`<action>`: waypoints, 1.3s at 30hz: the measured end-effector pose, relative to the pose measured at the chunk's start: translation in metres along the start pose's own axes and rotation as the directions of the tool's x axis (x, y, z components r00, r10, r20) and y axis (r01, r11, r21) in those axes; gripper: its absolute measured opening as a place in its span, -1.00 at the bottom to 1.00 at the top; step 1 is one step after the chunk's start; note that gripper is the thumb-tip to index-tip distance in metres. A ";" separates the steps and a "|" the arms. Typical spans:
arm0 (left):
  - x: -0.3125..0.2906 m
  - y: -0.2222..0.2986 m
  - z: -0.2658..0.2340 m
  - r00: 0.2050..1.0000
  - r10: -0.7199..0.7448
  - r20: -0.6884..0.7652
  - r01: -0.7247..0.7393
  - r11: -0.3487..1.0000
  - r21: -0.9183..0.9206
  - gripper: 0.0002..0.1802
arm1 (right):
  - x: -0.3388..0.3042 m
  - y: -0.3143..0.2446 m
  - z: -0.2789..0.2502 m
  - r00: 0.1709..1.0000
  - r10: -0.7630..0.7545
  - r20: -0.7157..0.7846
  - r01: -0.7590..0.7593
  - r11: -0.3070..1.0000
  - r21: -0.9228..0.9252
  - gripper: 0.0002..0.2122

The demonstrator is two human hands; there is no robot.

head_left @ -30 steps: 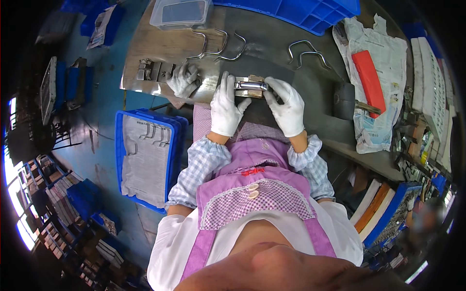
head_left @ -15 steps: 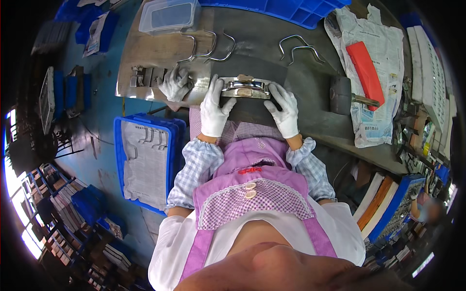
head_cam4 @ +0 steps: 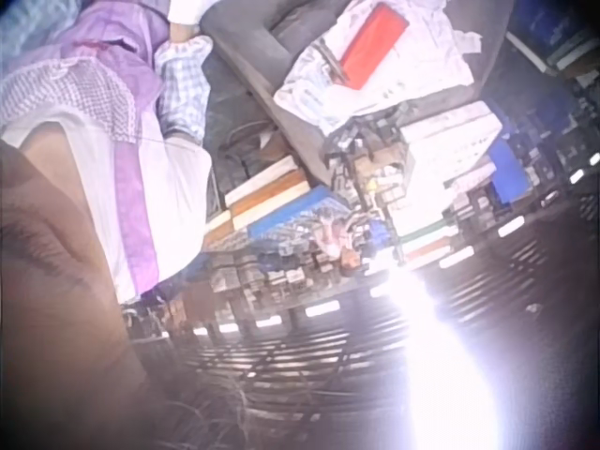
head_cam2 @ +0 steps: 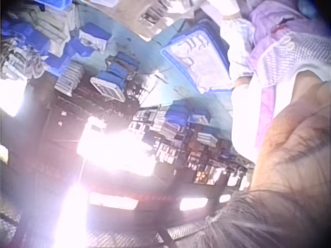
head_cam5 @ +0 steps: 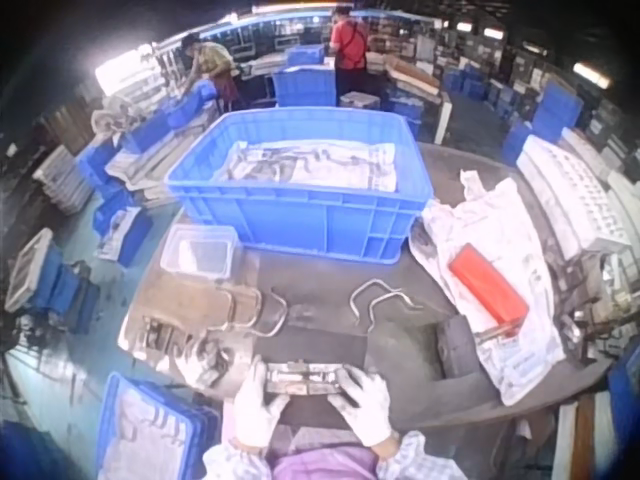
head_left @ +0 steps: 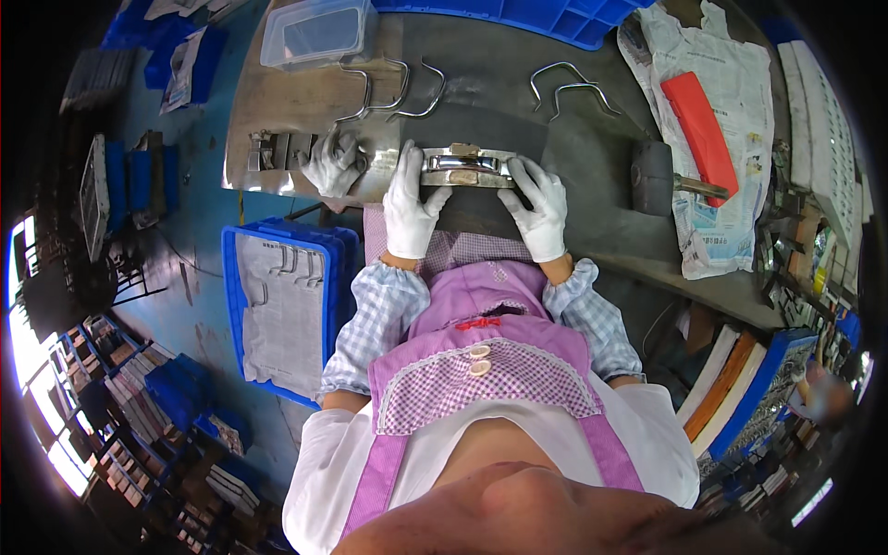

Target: The person assembles small metal components by hand, then taps them with a mallet.

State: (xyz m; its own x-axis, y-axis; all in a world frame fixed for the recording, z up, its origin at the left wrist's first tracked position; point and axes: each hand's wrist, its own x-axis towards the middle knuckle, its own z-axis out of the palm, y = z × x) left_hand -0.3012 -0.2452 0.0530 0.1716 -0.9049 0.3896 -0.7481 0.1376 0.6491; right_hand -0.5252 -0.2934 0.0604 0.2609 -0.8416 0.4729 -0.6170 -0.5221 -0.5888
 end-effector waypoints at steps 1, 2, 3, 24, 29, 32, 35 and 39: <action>0.000 -0.001 0.001 1.000 -0.010 -0.027 0.009 1.000 -0.026 -0.13 | 0.000 0.001 0.001 1.000 0.012 -0.010 -0.012 0.999 0.052 -0.53; 0.001 -0.002 0.001 1.000 -0.008 -0.027 0.008 1.000 -0.025 -0.13 | 0.000 0.002 0.001 1.000 0.025 -0.018 -0.023 0.994 0.104 -0.53; 0.000 -0.003 0.000 0.999 -0.030 -0.036 0.029 0.999 -0.030 -0.14 | 0.001 -0.001 0.002 1.000 0.025 -0.016 -0.024 0.994 0.106 -0.53; 0.060 0.005 -0.010 0.954 -0.301 0.015 0.300 0.953 0.025 -0.41 | 0.028 0.002 0.021 0.948 0.317 0.026 -0.312 0.911 0.269 -0.51; 0.061 0.007 -0.017 0.924 -0.379 0.048 0.380 0.925 -0.006 -0.41 | 0.025 0.001 0.024 0.932 0.357 0.059 -0.355 0.868 0.348 -0.48; 0.055 0.004 -0.015 0.939 -0.344 0.008 0.344 0.938 -0.051 -0.41 | 0.021 -0.004 0.021 0.956 0.292 0.032 -0.290 0.923 0.252 -0.48; 0.033 0.010 -0.023 0.975 -0.221 -0.025 0.219 0.974 -0.053 -0.44 | 0.011 -0.011 0.005 0.994 0.094 0.050 -0.091 0.994 -0.063 -0.49; 0.008 0.010 -0.024 0.983 -0.173 -0.059 0.164 0.978 -0.131 -0.57 | 0.017 -0.009 -0.011 0.992 -0.086 0.095 0.092 0.993 -0.068 -0.50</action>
State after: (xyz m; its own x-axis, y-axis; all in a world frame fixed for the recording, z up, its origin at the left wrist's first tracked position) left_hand -0.2916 -0.2409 0.0781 0.3362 -0.8896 0.3092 -0.6195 0.0383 0.7840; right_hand -0.5235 -0.3021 0.0808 0.3818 -0.8031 0.4575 -0.6393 -0.5869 -0.4968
